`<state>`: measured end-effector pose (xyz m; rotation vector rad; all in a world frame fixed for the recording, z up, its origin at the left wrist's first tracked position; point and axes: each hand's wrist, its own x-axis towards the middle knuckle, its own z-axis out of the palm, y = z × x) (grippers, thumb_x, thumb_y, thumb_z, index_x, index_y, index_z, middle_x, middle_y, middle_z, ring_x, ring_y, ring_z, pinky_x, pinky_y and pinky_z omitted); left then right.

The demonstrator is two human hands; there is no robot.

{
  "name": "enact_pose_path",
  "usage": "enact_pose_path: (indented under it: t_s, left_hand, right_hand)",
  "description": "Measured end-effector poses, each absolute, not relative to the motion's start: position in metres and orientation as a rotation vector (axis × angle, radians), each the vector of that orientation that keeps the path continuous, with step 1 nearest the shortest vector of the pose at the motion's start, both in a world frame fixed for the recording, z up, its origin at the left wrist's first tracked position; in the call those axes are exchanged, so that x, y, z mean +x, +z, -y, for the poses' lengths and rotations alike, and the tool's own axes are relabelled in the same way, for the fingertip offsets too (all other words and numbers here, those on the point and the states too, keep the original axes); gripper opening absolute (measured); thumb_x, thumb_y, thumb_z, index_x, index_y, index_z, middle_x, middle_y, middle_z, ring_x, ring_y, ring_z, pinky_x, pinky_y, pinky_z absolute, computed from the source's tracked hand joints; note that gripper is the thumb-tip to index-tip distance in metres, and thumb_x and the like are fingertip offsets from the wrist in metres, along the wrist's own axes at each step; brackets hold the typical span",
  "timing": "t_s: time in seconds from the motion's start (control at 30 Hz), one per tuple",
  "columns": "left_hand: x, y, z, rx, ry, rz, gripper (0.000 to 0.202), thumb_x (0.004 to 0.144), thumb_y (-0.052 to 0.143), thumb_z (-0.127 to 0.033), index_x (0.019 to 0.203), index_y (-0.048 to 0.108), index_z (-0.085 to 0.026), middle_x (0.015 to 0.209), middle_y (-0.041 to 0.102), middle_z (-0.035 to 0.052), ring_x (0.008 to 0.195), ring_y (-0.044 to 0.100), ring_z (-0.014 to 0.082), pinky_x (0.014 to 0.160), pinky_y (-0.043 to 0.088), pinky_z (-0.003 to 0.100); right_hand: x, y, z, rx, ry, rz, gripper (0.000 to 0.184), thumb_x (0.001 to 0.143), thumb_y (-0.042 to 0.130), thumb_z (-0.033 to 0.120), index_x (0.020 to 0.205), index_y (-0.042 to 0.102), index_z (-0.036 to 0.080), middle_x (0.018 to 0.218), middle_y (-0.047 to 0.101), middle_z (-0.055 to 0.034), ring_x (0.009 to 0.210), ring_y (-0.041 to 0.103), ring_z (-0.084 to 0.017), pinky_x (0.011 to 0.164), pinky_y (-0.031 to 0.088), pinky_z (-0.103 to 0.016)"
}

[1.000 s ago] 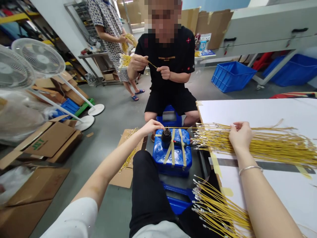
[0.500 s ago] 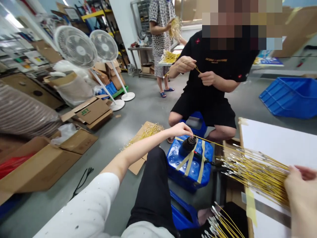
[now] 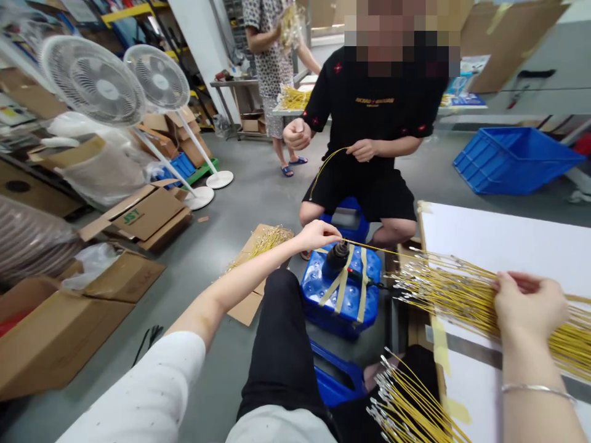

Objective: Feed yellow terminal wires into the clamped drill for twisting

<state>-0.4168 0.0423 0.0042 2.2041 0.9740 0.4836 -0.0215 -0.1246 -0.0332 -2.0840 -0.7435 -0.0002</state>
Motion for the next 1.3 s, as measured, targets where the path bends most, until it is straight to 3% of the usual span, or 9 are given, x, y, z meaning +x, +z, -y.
enact_pose_path:
  t_s: [0.27, 0.5, 1.07, 1.3]
  left_hand:
    - [-0.420, 0.006, -0.028, 2.458, 0.605, -0.994, 0.023, 0.093, 0.057, -0.028, 0.099, 0.078, -0.024, 0.098, 0.077, 0.0021, 0.092, 0.068, 0.0172, 0.078, 0.045, 0.024]
    - [-0.422, -0.012, -0.027, 2.737, 0.726, -0.953, 0.030, 0.098, 0.048, -0.029, 0.101, 0.077, -0.022, 0.086, 0.075, 0.0062, 0.081, 0.064, 0.0183, 0.074, 0.044, 0.029]
    - [-0.423, -0.035, -0.027, 2.702, 1.015, -0.919, 0.038, 0.102, 0.041, -0.033, 0.110, 0.077, -0.024, 0.104, 0.078, 0.0058, 0.077, 0.063, 0.0190, 0.077, 0.052, 0.033]
    - [-0.423, -0.041, -0.030, 2.668, 1.022, -0.922, 0.034, 0.101, 0.044, -0.032, 0.113, 0.076, -0.025, 0.107, 0.077, 0.0059, 0.077, 0.062, 0.0187, 0.078, 0.053, 0.033]
  right_hand:
    - [-0.045, -0.013, 0.120, -1.944, 0.101, 0.575, 0.021, 0.061, 0.063, 0.029, 0.079, 0.054, 0.021, 0.067, 0.058, -0.0030, 0.068, 0.064, -0.025, 0.086, 0.054, -0.050]
    - [-0.040, -0.018, 0.120, -1.853, 0.178, 0.530, 0.019, 0.068, 0.064, 0.021, 0.085, 0.056, 0.017, 0.074, 0.061, -0.0023, 0.066, 0.063, -0.016, 0.083, 0.055, -0.038]
    - [-0.044, -0.002, 0.126, -1.687, 0.400, 0.392, 0.018, 0.068, 0.069, 0.005, 0.081, 0.060, 0.015, 0.073, 0.064, -0.0011, 0.066, 0.063, -0.010, 0.078, 0.055, -0.025]
    - [-0.048, 0.003, 0.127, -1.736, 0.407, 0.408, 0.020, 0.065, 0.074, 0.004, 0.079, 0.063, 0.013, 0.075, 0.065, -0.0011, 0.070, 0.061, -0.010, 0.085, 0.052, -0.027]
